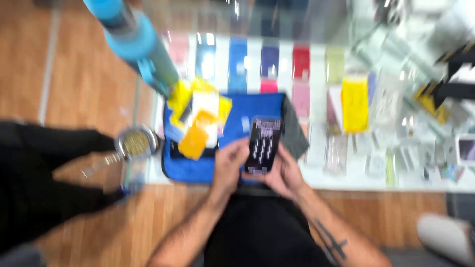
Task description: Cleaning a smartphone screen with a cloth and testing the touchscreen interface.
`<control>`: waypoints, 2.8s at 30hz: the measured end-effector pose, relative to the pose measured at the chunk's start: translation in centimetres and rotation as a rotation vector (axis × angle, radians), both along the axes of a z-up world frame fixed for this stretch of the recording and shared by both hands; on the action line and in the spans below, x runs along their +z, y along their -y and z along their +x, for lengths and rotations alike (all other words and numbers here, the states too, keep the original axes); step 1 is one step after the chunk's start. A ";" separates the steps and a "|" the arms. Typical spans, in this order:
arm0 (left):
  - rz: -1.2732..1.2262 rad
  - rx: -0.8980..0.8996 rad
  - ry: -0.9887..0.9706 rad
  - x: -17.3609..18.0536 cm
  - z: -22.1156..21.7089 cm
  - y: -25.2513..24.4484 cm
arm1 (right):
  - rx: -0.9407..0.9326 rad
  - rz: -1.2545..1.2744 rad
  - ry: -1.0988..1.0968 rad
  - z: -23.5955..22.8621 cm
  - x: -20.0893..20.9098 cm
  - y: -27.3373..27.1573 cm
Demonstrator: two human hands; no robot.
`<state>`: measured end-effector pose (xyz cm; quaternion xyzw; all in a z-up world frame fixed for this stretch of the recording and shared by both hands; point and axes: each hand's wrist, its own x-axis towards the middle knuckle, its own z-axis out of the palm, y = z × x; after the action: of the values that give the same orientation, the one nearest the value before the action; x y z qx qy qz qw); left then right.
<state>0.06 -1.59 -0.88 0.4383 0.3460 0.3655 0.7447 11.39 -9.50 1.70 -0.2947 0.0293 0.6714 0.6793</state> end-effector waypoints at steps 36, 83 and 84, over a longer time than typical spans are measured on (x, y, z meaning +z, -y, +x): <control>1.399 0.342 -0.441 4.7 1.9 -4.9 | -0.023 0.400 0.162 3.5 4.8 -10.4; 1.371 0.260 -0.448 5.1 2.4 -5.5 | -0.137 0.327 0.210 4.2 6.1 -9.9; 1.371 0.250 -0.440 4.9 2.6 -5.6 | -0.135 0.341 0.223 4.4 6.2 -10.0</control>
<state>2.64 4.05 4.02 0.8267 0.2285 0.4856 0.1691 15.81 0.49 7.89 -0.2454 -0.1403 0.5831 0.7617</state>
